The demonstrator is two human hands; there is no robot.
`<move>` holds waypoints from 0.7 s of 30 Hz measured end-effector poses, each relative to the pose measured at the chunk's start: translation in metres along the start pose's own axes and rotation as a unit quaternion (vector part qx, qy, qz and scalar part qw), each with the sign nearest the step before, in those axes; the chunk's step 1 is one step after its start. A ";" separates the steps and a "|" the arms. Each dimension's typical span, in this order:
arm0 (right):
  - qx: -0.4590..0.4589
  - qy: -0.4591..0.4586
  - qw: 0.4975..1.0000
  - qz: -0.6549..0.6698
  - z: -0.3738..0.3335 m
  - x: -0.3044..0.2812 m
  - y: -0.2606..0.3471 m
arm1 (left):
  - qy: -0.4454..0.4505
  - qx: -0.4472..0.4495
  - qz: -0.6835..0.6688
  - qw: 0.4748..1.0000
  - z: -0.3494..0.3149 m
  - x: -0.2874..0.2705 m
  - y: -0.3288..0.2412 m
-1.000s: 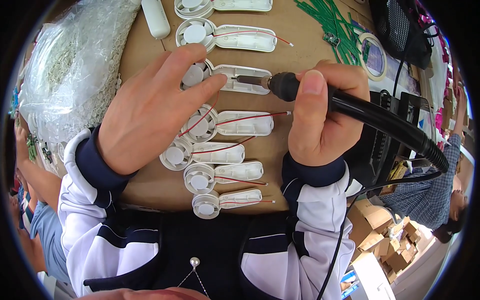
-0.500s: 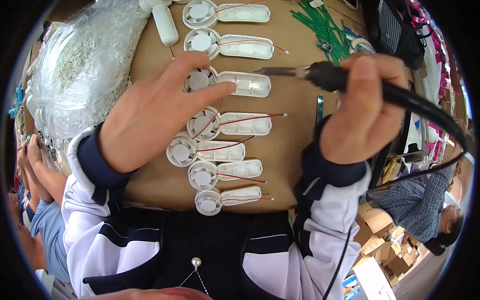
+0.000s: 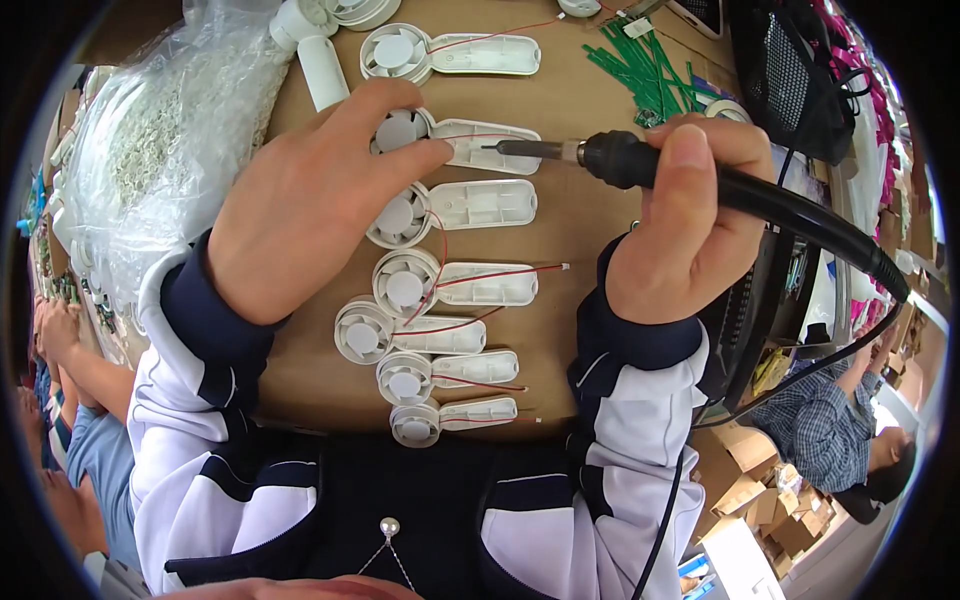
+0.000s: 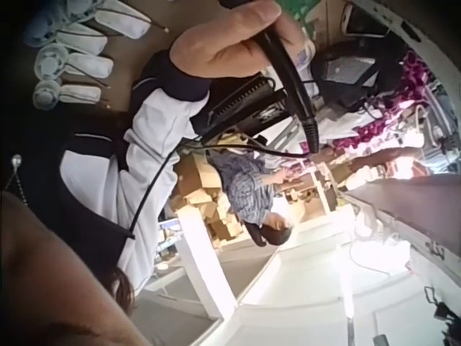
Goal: Soldering wires onto electronic components and assembling plastic modules at a factory workstation.
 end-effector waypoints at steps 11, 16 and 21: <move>-0.025 0.035 0.998 -0.035 -0.003 0.019 0.001 | -0.059 0.028 0.017 0.998 0.000 -0.004 -0.007; -0.040 0.040 0.998 -0.037 -0.003 0.021 0.003 | -0.061 0.031 0.019 0.997 0.000 -0.006 -0.009; -0.032 0.048 0.998 -0.029 -0.003 0.020 0.001 | -0.062 0.033 0.015 0.997 0.000 -0.006 -0.009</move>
Point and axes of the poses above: each hand's wrist, its own z-axis towards the middle knuckle, its own x-axis out of the palm, y = z × x, the point moved 10 cm from there along z, towards the middle knuckle, and after that the axes turned 12 degrees about y, right-handed, at the moved point
